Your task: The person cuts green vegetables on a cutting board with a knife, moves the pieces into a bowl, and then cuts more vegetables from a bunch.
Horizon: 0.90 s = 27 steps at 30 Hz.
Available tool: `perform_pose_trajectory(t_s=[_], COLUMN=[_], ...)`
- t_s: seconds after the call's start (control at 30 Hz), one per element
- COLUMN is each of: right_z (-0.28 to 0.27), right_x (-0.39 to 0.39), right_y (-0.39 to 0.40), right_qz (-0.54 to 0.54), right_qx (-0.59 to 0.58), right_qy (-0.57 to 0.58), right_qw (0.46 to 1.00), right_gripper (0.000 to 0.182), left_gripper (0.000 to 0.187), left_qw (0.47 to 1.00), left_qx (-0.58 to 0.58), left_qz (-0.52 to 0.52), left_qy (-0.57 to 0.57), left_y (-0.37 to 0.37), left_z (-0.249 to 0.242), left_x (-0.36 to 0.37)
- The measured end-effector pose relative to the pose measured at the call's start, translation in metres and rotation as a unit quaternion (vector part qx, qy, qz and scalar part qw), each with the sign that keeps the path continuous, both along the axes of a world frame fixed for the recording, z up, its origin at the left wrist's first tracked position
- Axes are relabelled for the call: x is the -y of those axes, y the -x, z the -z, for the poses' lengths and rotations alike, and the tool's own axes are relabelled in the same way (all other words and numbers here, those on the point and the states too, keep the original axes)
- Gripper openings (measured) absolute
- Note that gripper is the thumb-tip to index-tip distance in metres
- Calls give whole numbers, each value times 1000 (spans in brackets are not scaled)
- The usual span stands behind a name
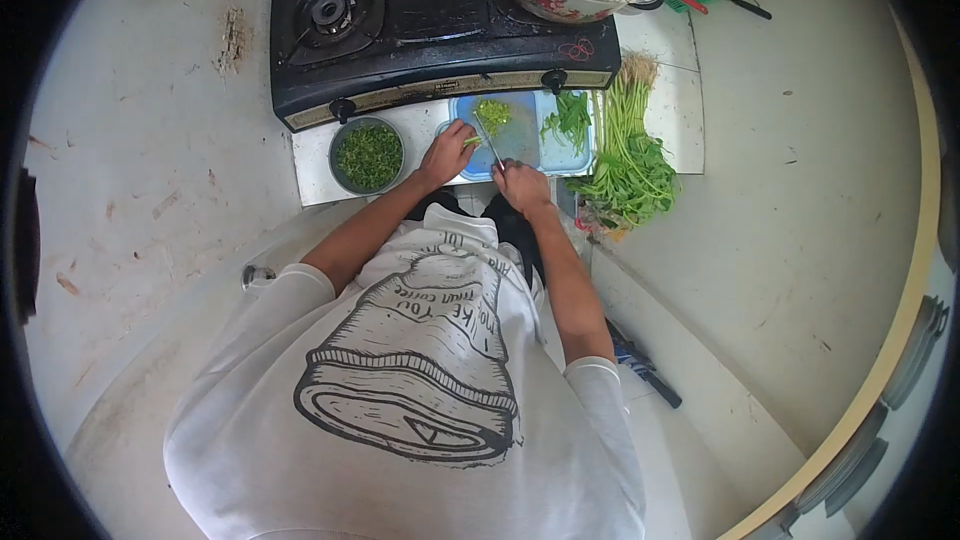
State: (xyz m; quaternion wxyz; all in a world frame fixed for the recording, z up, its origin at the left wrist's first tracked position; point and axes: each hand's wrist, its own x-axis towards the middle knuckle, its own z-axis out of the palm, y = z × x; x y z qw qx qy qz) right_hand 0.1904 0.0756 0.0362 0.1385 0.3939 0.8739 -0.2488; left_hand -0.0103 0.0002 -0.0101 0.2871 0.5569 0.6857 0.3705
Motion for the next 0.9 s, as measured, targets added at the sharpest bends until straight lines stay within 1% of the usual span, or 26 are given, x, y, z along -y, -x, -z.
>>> perform_pose_trajectory(t_s=[0.13, 0.17, 0.37, 0.57, 0.67, 0.77, 0.9], right_z=[9, 10, 8, 22, 27, 18, 20], right_x=[4, 3, -4, -17, -20, -22, -21], right_y=[8, 10, 14, 5, 1, 1, -3], right_qz=[6, 3, -18, -64, -76, -75, -82], right_qx=[-22, -7, -2, -21, -38, -29, -52], right_qy=[6, 12, 23, 30, 31, 39, 46], right_qw=[1000, 1000, 1000, 997, 996, 996, 994], right_gripper=[50, 51, 51, 52, 51, 51, 51], left_gripper=[18, 18, 20, 20, 20, 20, 20], left_qw=[1000, 1000, 996, 991, 988, 985, 984], left_qx=[0, 2, 31, -3, -2, -12, -7], left_qz=[-12, -18, -79, -131, -152, -170, -178], left_qy=[-4, -3, 2, -33, -15, -24, -13], left_y=[0, -2, -12, -24, -29, -33, -35], left_z=[-1, -2, -5, 1, 2, -3, 1], left_x=[-4, -4, -6, -5, -4, -3, -2])
